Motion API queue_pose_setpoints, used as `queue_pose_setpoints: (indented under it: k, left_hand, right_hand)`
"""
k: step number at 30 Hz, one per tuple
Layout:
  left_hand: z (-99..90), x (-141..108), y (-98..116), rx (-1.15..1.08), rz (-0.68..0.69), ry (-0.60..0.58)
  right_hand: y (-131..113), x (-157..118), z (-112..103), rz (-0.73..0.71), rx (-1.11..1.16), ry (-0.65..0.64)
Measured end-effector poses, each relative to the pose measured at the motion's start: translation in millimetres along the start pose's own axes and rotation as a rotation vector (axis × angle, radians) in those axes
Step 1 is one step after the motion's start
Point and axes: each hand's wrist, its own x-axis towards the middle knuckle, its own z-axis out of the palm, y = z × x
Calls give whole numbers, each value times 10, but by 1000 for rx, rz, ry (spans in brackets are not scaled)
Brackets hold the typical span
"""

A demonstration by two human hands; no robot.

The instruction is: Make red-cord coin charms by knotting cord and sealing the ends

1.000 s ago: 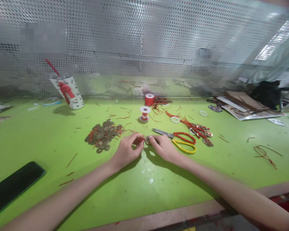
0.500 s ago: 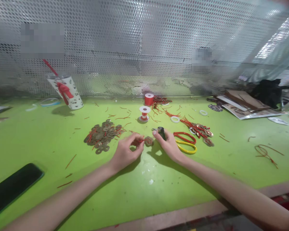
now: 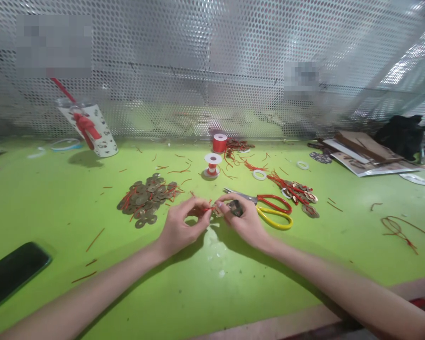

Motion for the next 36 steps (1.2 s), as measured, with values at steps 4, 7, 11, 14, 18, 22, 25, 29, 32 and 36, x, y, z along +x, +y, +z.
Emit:
queue_pose_setpoints:
  k: [4,7,11,14,18,22,25,29,32,36]
  left_hand:
    - [10,-6,-21,-2,3,13]
    - [11,-8,-29,0,-11,7]
    - [5,-9,-32,1,-37,-14]
    - [7,-16,-39,11,-34,-25]
    - [21,-33,-63,40,-11,-74]
    - [26,-43,-77,48,4,-92]
    - [23,-40,-74,45,1,-99]
    - [23,-32,-73,58,-7,-99]
    - [25,-33,-84,77,9,-113]
    - [26,-41,-99,98,32,-141]
  right_hand:
    - [30,7,-29,-32,28,-2]
    - [18,12,-53,-93,-31,21]
    - [-24,20,-39,-43,-17,5]
    - [-39,32,-8,-38,-56,-30]
    - [-38,40,29,-35,-39,-34]
    - [-47,33,55,24,27,-40]
    - [-69,22,70,79,97,-74]
    - [-111,7,91,111,101,-113]
    - [-123,4,103,79,44,-102]
    - [-105,14,103,34,-36,-91]
